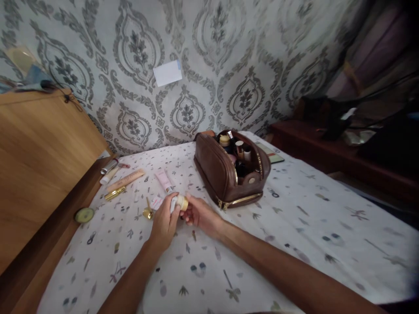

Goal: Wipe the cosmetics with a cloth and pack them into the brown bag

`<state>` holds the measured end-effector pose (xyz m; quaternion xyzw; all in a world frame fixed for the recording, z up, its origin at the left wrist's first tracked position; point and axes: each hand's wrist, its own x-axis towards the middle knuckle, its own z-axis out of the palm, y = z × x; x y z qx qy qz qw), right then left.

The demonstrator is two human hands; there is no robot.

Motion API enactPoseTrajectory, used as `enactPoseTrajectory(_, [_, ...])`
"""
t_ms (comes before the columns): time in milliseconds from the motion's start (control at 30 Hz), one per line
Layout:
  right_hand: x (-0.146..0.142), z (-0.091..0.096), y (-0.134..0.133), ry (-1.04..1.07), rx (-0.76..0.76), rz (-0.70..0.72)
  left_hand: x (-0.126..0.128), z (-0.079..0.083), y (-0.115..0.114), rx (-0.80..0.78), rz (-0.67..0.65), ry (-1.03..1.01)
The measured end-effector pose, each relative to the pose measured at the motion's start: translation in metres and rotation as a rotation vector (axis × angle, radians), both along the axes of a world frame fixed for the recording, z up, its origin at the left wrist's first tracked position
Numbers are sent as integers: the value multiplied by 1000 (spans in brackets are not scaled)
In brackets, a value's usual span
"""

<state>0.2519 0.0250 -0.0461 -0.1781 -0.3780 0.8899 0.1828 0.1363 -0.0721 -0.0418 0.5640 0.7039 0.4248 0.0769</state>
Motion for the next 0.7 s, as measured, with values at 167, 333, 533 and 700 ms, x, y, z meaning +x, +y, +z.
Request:
enactPoseTrajectory(167, [2,3,-4,29,264,-172,-1,-2,1,58,48,-236])
enactPoseTrajectory(333, [8,4,-9,9,802,-326,-3,0,3,33,135,-512])
enactPoseTrajectory(533, [14,0,-14,-28,1156,-483,7,-1,8,-40,212,-895])
enactPoseTrajectory(700, [11,-5,-18,-41,1077,-532,14,-6,5,-167,170,-1249])
